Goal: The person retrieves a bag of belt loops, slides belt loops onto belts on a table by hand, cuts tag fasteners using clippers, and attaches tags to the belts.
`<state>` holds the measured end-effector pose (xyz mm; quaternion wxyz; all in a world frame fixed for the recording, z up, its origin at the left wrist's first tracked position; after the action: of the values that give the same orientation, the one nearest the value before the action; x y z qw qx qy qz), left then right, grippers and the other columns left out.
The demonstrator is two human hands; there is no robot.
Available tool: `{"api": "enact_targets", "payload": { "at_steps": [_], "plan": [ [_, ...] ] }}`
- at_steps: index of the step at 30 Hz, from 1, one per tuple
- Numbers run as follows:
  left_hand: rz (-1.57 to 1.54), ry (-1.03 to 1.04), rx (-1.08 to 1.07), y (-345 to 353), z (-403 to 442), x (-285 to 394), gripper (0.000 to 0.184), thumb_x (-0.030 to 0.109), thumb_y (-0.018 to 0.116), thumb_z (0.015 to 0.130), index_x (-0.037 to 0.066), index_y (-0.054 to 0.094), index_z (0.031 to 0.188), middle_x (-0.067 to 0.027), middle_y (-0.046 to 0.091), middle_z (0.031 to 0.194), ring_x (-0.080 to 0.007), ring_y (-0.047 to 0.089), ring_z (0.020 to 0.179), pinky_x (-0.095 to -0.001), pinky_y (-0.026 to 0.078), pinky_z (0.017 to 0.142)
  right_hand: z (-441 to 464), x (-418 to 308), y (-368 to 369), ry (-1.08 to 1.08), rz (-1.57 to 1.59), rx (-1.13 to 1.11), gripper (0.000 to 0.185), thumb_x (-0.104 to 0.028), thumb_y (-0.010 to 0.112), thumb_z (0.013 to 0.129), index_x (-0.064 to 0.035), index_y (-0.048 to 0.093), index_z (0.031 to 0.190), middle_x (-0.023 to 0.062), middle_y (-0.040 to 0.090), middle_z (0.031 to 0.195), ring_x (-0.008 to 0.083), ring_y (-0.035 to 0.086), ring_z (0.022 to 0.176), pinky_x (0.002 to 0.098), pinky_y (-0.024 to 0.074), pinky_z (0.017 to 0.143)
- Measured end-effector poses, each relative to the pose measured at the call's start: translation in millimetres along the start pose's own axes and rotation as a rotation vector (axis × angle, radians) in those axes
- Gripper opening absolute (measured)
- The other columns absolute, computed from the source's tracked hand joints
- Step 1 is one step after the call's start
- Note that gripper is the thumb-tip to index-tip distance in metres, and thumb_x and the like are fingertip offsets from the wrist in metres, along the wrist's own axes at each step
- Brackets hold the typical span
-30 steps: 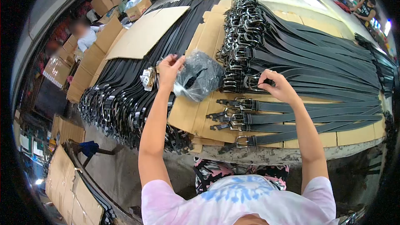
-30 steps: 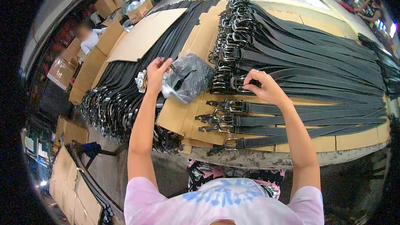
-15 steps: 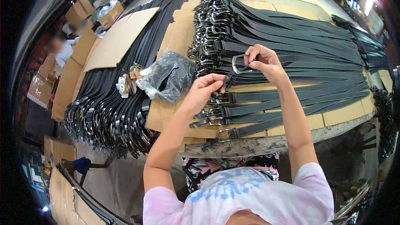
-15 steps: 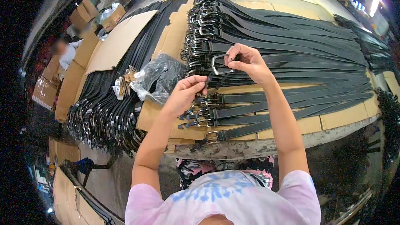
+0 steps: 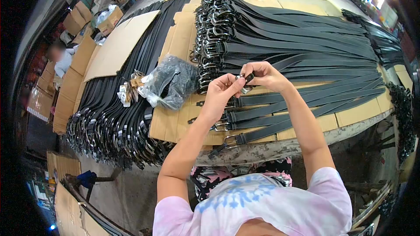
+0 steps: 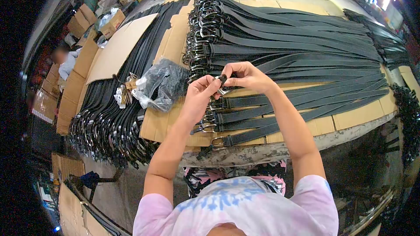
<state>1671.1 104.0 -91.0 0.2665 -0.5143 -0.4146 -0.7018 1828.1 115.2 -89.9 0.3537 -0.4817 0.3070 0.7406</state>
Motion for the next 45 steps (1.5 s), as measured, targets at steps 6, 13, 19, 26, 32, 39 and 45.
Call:
{"api": "enact_targets", "payload": {
  "at_steps": [6, 13, 19, 26, 32, 39, 45],
  "plan": [
    [0.056, -0.072, -0.062, -19, -7, -7, 0.011, 0.013, 0.066, 0.085, 0.006, 0.061, 0.079, 0.002, 0.058, 0.076, -0.0057, 0.051, 0.066, -0.0213, 0.041, 0.058, -2, 4, 8, -0.023, -0.18, -0.04, 0.01, 0.008, 0.063, 0.075, 0.0008, 0.058, 0.08, 0.0028, 0.057, 0.085, 0.0097, 0.053, 0.081, 0.0231, 0.0433, 0.068],
    [0.151, -0.142, -0.021, -24, -20, -15, 0.018, 0.012, 0.065, 0.086, 0.007, 0.055, 0.072, 0.0029, 0.054, 0.07, -0.0048, 0.046, 0.059, -0.0196, 0.036, 0.054, -3, 19, 20, -0.056, -0.399, -0.029, 0.011, -0.006, 0.068, 0.076, 0.0016, 0.061, 0.079, 0.0035, 0.061, 0.071, 0.0074, 0.052, 0.071, 0.0245, 0.0417, 0.064],
    [0.223, -0.18, 0.025, -44, -29, -18, 0.011, 0.011, 0.067, 0.085, 0.004, 0.062, 0.079, 0.0002, 0.06, 0.068, -0.0049, 0.049, 0.055, -0.0182, 0.038, 0.053, -5, 23, 20, -0.075, -0.443, -0.016, 0.011, -0.002, 0.069, 0.074, 0.0, 0.066, 0.084, 0.0043, 0.063, 0.078, 0.0104, 0.056, 0.075, 0.0254, 0.044, 0.068],
    [0.627, -0.236, 0.041, -46, -45, 11, 0.016, 0.013, 0.071, 0.08, -0.002, 0.065, 0.081, -0.0014, 0.062, 0.067, -0.0034, 0.053, 0.058, -0.0185, 0.042, 0.053, -7, 17, 32, -0.173, -0.38, -0.083, 0.023, -0.002, 0.072, 0.071, -0.0126, 0.074, 0.091, 0.005, 0.066, 0.085, 0.0153, 0.06, 0.081, 0.03, 0.0458, 0.073],
    [1.101, 0.124, 0.111, -32, -65, 11, 0.02, 0.015, 0.069, 0.08, -0.002, 0.061, 0.075, -0.0051, 0.059, 0.059, -0.0071, 0.051, 0.051, -0.0263, 0.04, 0.051, -9, 23, 58, -0.182, -0.677, -0.195, 0.013, -0.013, 0.074, 0.074, -0.0084, 0.063, 0.079, 0.0015, 0.066, 0.082, 0.0202, 0.059, 0.078, 0.0324, 0.0413, 0.08],
    [0.674, -0.154, 0.025, -49, -76, 4, 0.012, 0.011, 0.061, 0.086, 0.0, 0.061, 0.088, -0.0101, 0.059, 0.072, -0.0104, 0.053, 0.062, -0.0267, 0.04, 0.055, -11, 9, 71, -0.153, -0.795, -0.031, 0.023, -0.014, 0.072, 0.073, -0.0069, 0.052, 0.081, 0.0053, 0.06, 0.072, 0.0255, 0.059, 0.067, 0.0342, 0.0429, 0.06],
    [1.025, 0.154, -0.015, -34, -74, 15, 0.011, 0.006, 0.063, 0.082, -0.001, 0.061, 0.091, -0.0144, 0.059, 0.08, -0.028, 0.058, 0.071, -0.0338, 0.044, 0.063, -17, 20, 76, -0.099, -0.779, 0.037, 0.02, -0.016, 0.07, 0.076, -0.012, 0.052, 0.081, -0.0009, 0.056, 0.069, 0.0199, 0.052, 0.064, 0.0323, 0.0385, 0.076]
  ]
}}
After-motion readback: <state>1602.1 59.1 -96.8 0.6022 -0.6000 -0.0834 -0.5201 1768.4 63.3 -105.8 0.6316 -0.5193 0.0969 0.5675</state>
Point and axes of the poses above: each hand's wrist, its own z-axis towards the middle knuckle, its own y-axis out of the palm, x = y × z, the point moved 4 cm from there along z, towards the middle knuckle
